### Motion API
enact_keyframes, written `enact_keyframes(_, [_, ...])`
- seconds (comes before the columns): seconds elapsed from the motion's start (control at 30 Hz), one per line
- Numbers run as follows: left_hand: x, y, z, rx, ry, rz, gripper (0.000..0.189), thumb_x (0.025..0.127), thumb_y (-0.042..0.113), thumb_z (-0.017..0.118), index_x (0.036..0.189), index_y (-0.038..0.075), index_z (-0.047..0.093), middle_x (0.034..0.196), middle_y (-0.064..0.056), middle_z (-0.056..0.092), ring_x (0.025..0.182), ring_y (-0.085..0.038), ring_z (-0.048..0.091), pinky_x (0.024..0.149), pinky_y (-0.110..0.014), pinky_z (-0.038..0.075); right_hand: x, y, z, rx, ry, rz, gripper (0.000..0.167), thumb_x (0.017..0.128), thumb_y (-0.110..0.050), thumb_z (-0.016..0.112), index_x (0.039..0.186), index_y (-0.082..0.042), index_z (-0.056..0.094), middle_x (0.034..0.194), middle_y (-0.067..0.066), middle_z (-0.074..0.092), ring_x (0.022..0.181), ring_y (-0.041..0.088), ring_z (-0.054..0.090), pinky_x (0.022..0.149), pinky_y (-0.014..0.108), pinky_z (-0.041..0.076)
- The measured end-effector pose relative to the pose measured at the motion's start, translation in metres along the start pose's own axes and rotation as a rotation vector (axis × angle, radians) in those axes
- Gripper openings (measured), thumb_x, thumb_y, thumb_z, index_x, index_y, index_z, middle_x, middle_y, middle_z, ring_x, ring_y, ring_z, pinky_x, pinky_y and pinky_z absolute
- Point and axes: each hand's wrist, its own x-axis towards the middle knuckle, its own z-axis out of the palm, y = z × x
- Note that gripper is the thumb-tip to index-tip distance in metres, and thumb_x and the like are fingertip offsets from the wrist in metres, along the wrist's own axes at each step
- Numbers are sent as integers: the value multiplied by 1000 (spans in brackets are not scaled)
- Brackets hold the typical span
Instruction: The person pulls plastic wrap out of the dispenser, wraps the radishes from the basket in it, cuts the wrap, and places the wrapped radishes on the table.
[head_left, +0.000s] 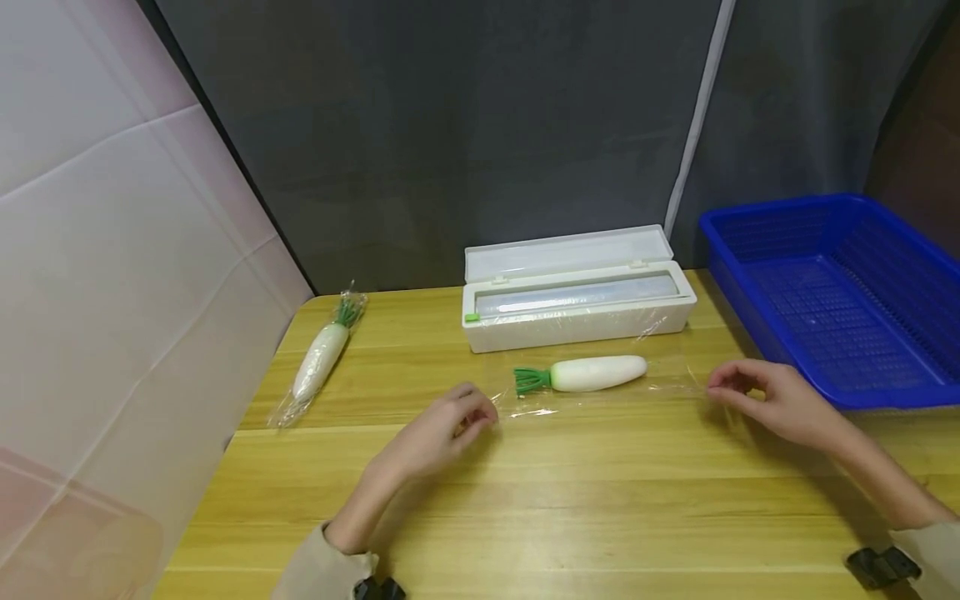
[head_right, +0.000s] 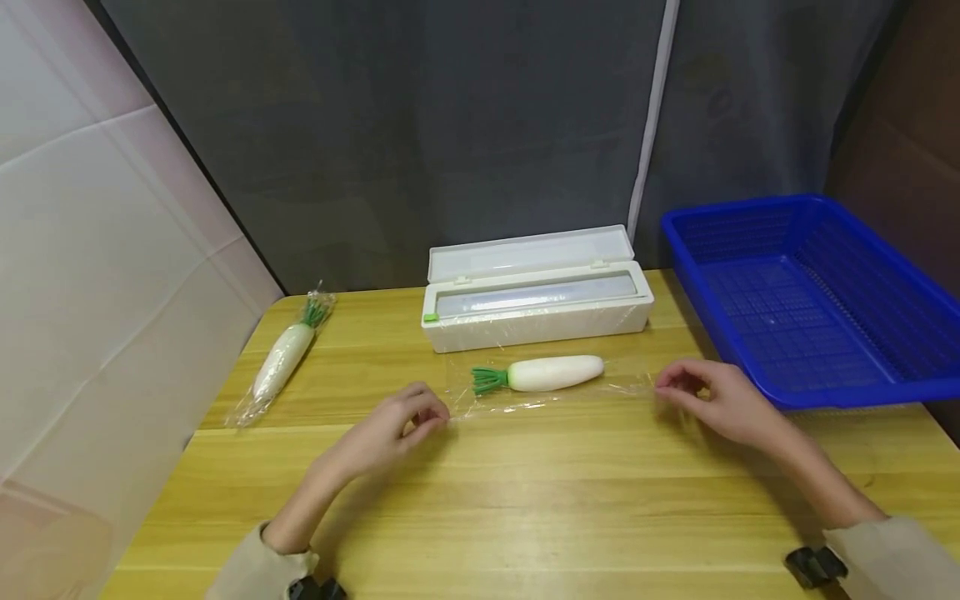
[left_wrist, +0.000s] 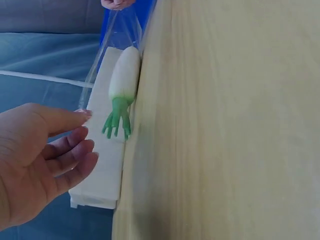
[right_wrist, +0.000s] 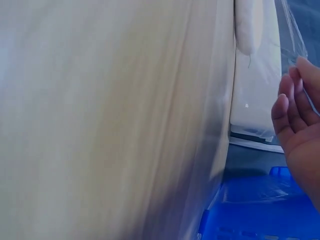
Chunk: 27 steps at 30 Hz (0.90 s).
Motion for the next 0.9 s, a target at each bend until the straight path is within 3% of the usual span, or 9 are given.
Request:
enact_keyframes(0.27, [6, 3, -5, -34, 126, 22, 9, 100, 4, 62, 106, 3, 69, 98, -4, 66, 82, -10, 59, 70, -24, 54, 5, -4, 4, 21, 118, 26, 11, 94, 4, 67, 99, -6, 68, 88, 9, 67, 80, 3, 60, 72, 11, 47])
enact_keyframes(0.53, [15, 4, -9, 30, 247, 50, 8, 97, 0, 64, 103, 2, 70, 92, -2, 64, 76, -10, 59, 66, -23, 54, 19, -9, 5, -46, 171, 80, 3, 98, -3, 65, 98, -5, 67, 75, 4, 62, 66, 7, 57, 59, 16, 45])
enact_keyframes(0.67, [20, 3, -10, 43, 279, 43, 7, 96, -2, 66, 101, 0, 70, 92, -5, 66, 77, -12, 61, 66, -24, 54, 26, -11, 6, -55, 198, 105, 4, 99, -8, 65, 97, -4, 66, 73, 2, 61, 62, 11, 56, 53, 18, 42])
enact_keyframes(0.9, [30, 1, -13, 69, 326, 30, 7, 95, -2, 67, 100, 0, 71, 90, -6, 65, 75, -13, 58, 64, -25, 53, 38, -11, 10, -85, 233, 140, 3, 96, -1, 65, 99, -3, 66, 80, 12, 69, 63, 15, 60, 52, 17, 42])
